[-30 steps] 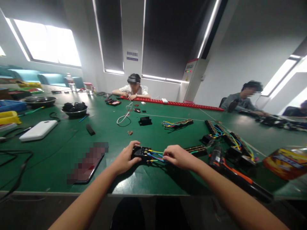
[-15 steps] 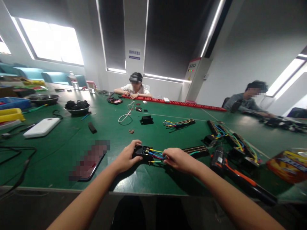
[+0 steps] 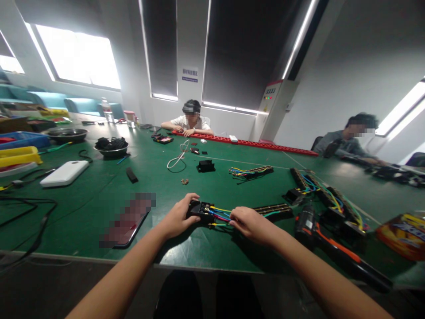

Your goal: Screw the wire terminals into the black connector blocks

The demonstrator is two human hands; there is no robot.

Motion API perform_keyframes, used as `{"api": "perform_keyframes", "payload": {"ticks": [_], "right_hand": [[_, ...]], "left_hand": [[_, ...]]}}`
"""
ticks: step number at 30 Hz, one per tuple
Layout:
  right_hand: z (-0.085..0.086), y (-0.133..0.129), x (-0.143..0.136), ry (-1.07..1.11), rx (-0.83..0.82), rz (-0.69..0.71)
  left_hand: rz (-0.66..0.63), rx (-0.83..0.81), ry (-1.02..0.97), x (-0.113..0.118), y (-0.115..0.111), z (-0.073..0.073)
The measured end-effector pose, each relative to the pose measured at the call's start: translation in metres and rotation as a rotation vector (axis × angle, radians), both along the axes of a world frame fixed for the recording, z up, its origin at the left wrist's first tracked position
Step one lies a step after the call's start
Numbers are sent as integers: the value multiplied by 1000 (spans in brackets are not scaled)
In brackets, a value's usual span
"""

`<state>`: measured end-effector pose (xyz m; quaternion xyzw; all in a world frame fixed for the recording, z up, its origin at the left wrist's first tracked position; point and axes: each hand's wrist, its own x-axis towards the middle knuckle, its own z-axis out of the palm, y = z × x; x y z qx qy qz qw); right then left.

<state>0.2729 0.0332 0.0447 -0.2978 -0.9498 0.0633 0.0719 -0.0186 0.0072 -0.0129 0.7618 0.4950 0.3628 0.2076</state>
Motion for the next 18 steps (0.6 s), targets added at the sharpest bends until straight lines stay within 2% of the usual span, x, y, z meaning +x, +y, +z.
{"api": "perform_keyframes", "payload": {"ticks": [12, 18], "right_hand": [[2, -1, 1, 86, -80, -39], [0, 0, 1, 150, -129, -92]], "left_hand": [[-68, 74, 124, 2, -1, 5], [-66, 101, 167, 2, -1, 3]]}}
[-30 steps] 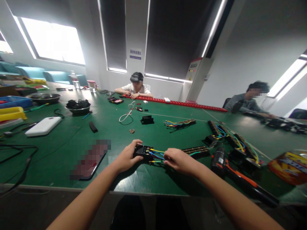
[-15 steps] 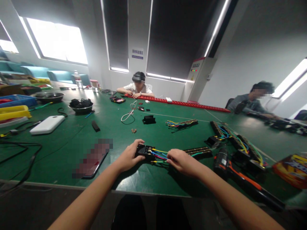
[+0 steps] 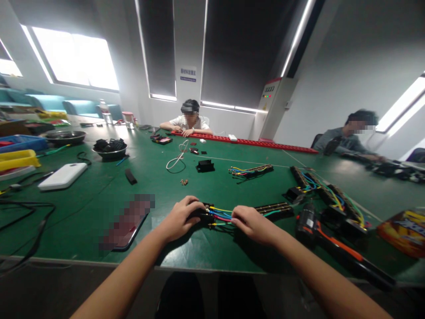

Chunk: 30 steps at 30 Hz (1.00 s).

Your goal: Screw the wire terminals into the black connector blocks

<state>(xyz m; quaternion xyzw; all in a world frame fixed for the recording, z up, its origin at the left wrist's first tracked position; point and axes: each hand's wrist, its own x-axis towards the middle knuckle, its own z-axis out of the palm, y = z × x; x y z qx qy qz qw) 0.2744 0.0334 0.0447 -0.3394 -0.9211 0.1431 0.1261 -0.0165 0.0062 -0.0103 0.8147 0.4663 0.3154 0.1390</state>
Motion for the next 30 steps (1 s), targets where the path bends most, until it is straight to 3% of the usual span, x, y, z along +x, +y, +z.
{"api": "perform_keyframes", "payload": {"ticks": [14, 20, 26, 30], "right_hand": [[-3, -3, -3, 85, -4, -29], [-11, -15, -9, -16, 221, 9], [-21, -20, -29, -221, 639, 93], [-22, -21, -38, -313, 725, 136]], "left_hand": [[2, 1, 24, 0, 0, 0], [6, 10, 36, 0, 0, -2], [-5, 6, 29, 0, 0, -1], [-8, -4, 27, 0, 0, 0]]}}
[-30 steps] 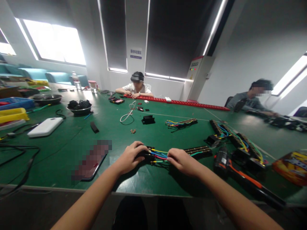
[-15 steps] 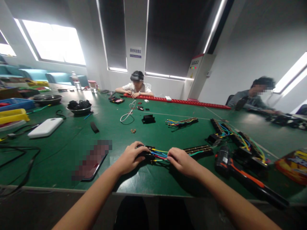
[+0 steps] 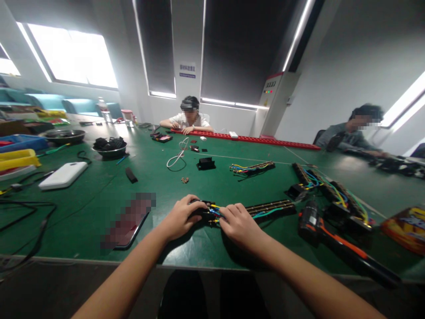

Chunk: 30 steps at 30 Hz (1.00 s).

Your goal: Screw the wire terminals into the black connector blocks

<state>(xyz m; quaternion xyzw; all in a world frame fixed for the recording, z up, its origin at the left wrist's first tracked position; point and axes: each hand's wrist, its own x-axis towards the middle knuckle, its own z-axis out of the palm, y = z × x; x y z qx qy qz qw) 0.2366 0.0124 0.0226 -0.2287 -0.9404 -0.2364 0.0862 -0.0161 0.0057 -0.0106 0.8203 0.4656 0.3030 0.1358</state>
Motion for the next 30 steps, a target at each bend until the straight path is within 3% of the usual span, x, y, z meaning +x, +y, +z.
{"api": "perform_keyframes", "payload": {"ticks": [3, 7, 13, 22, 30], "right_hand": [[-1, 2, -1, 55, -63, -6], [2, 9, 1, 223, -264, -67], [21, 17, 0, 260, -489, -102], [24, 21, -11, 108, -431, -217], [30, 23, -10, 104, -587, -111]], "left_hand": [[7, -6, 6, 0, 0, 0], [9, 2, 3, 0, 0, 0], [10, -6, 7, 0, 1, 0], [3, -23, -19, -1, 1, 0], [8, -42, -12, -1, 0, 0]]}}
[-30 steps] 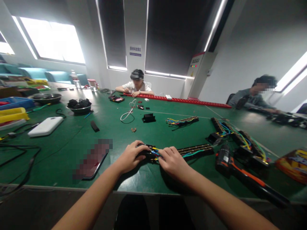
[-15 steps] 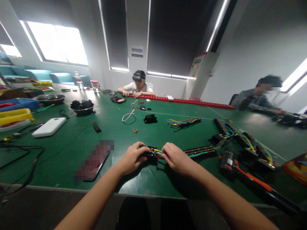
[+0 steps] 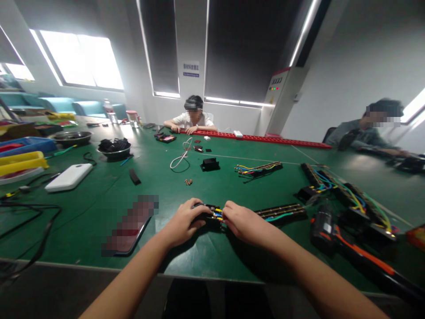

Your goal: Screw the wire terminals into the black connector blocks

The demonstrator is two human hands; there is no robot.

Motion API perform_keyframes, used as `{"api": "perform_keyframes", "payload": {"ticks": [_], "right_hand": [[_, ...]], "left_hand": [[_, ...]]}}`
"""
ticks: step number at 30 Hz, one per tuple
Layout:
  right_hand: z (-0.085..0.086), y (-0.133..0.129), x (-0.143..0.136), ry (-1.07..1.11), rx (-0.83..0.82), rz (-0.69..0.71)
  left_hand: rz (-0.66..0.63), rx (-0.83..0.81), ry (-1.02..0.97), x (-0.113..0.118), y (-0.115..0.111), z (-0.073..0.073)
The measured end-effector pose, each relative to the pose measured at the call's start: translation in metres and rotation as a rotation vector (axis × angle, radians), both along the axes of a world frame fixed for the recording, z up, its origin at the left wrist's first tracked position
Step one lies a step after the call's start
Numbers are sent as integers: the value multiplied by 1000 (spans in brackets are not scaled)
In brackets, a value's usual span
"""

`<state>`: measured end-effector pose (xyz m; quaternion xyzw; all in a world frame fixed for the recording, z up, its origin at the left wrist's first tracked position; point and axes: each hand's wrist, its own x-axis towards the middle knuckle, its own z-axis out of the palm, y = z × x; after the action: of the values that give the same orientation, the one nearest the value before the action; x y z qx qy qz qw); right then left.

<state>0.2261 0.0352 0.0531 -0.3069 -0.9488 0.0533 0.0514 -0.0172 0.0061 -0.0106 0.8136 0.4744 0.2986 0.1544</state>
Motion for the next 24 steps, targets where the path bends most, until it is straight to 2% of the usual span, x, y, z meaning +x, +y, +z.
{"api": "perform_keyframes", "payload": {"ticks": [7, 20, 24], "right_hand": [[4, 11, 3, 72, -78, 58], [6, 24, 18, 362, -426, 32], [8, 23, 17, 379, -416, 54]], "left_hand": [[3, -9, 11, 0, -1, 1], [1, -55, 13, 1, -2, 5], [4, -69, 12, 1, -3, 8]]}}
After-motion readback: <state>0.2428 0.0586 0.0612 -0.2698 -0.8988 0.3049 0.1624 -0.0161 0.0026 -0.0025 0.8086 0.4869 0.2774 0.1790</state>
